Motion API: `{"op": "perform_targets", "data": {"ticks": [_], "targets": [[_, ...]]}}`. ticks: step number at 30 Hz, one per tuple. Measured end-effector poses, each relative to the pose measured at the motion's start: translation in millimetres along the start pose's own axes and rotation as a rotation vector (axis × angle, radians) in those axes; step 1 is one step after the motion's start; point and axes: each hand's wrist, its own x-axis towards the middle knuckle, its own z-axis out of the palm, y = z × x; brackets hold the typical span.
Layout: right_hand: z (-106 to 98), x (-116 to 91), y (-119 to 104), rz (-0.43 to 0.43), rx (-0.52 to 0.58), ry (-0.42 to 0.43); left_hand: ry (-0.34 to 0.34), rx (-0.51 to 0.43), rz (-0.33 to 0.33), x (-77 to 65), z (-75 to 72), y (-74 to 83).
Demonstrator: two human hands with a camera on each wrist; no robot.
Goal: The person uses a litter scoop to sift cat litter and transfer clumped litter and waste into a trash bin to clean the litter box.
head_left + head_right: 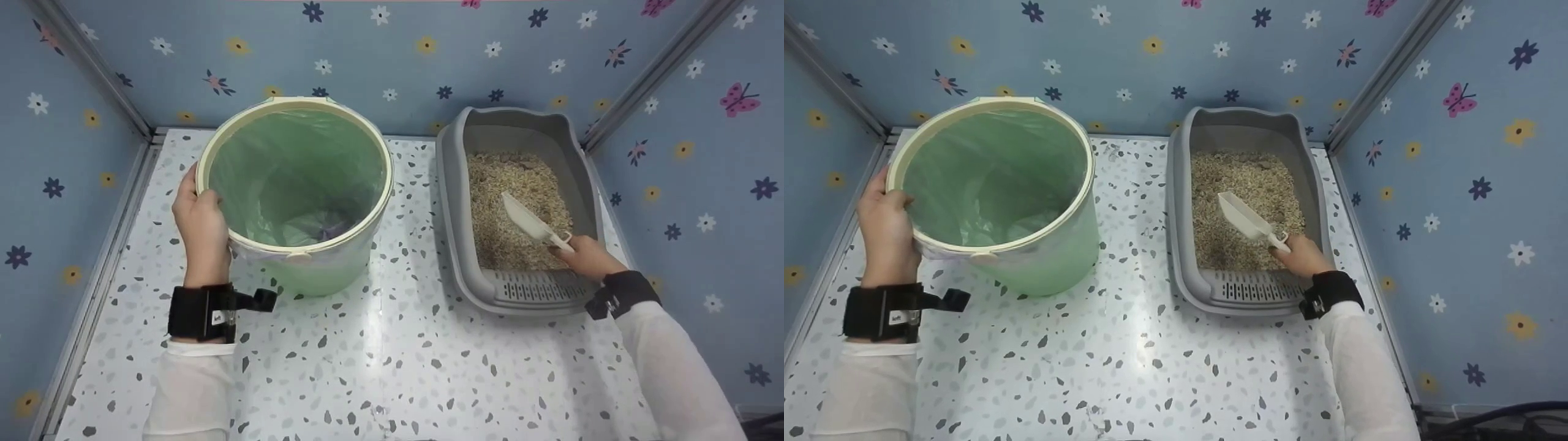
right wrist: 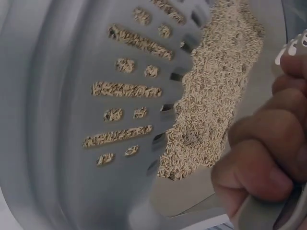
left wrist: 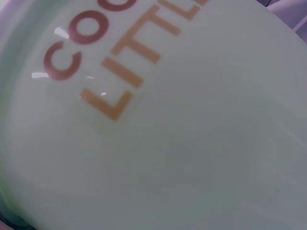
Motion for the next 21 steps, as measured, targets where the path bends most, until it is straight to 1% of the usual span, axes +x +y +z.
{"op": "perform_targets", "data": {"ticks": [2, 6, 11, 13, 15, 17, 21], "targets": [[-1.4, -1.1, -0.9, 0.008, 0.026, -0.030, 0.002, -0.002, -0.002, -0.4, 0.2, 0.7], [-3.2, -3.2, -0.7, -0.013, 0.017, -0.047, 0.004, 0.001, -0.003, -0.9, 0.0, 1.5], [-2.9, -4.9, 5.0, -0.017, 0.009, -0.047, 0.010, 0.012, -0.010, 0.3, 0.8, 1.4], [-3.1, -5.8, 6.5, -0.015, -0.004, -0.027, 0.011, 0.013, -0.011, 0.6, 1.1, 1.2], [-3.1, -7.1, 7.2, -0.002, -0.048, 0.024, 0.009, 0.008, -0.011, 0.6, 1.0, 0.9], [-2.3, -8.5, 7.3, -0.003, -0.131, 0.111, 0.005, 0.003, -0.011, 0.3, 0.6, 0.5], [1.8, -11.0, 8.2, -0.029, -0.323, 0.365, -0.007, -0.014, -0.007, -0.2, 0.1, -0.2]]}}
